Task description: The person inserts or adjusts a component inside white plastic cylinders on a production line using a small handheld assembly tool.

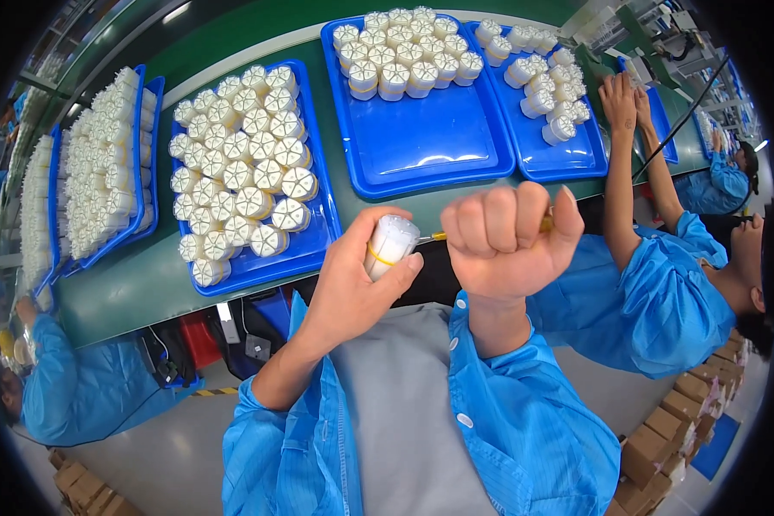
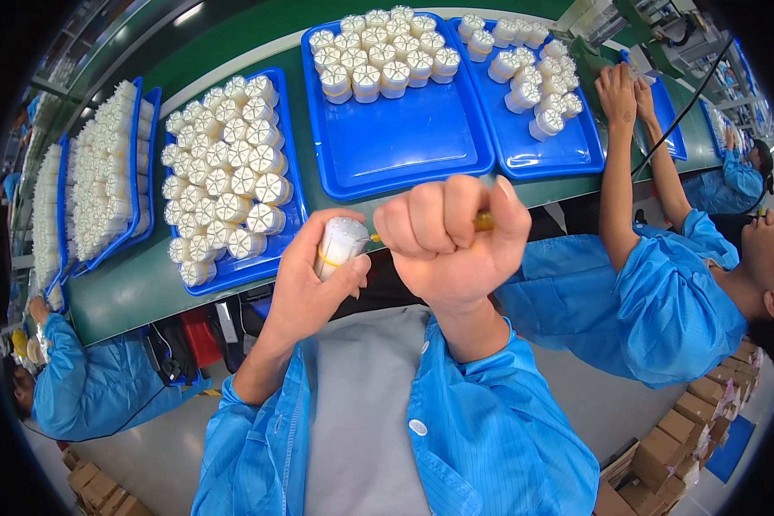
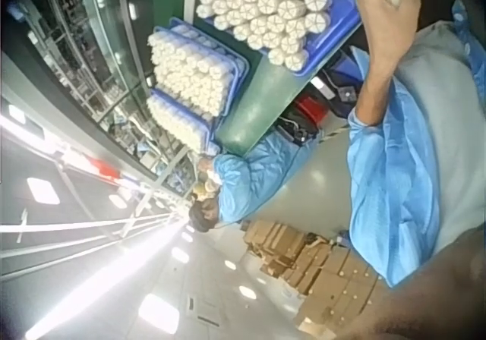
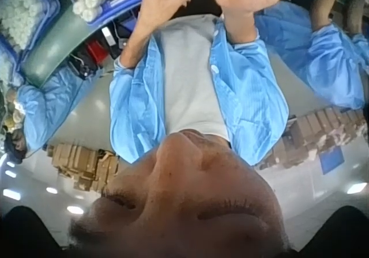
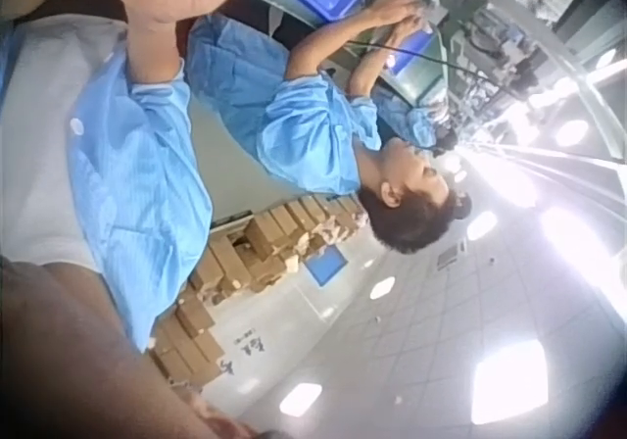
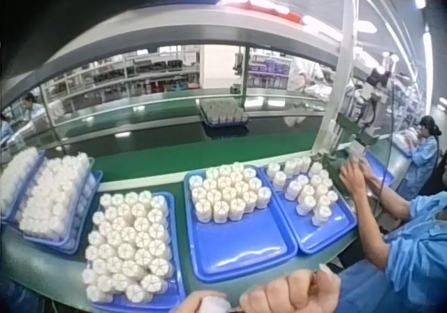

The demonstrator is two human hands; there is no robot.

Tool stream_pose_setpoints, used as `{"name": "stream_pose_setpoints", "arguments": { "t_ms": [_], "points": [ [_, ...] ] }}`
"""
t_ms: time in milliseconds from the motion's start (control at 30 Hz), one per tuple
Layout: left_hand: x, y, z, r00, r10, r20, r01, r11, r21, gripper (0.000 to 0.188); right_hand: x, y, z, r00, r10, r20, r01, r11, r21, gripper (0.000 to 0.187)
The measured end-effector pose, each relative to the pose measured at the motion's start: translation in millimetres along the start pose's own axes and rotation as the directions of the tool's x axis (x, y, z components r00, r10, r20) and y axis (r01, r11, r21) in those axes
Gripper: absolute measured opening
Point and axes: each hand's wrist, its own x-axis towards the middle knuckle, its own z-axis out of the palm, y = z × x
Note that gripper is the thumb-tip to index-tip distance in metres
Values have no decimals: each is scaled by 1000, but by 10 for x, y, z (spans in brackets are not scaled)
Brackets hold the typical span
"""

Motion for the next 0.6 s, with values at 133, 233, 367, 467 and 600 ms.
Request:
{"name": "stream_pose_setpoints", "arguments": {
  "t_ms": [133,233,367,467,600],
  "points": [
    [7,-59,24,995,74,-67,-72,997,41,42,-33,59,56,993,-69,96,75,996,-56,54],
    [8,-63,71,986,144,-88,-135,985,103,44,-44,115,63,989,-83,126,91,994,-59,54],
    [14,-31,85,979,177,-101,-156,970,188,44,-37,122,88,992,-62,106,81,981,-178,53],
    [9,-26,80,976,186,-110,-155,956,249,43,-57,142,63,984,-68,165,90,987,-130,52],
    [38,-54,52,970,213,-119,-158,919,363,42,-25,169,36,997,39,61,-32,994,-104,51]
  ]
}}
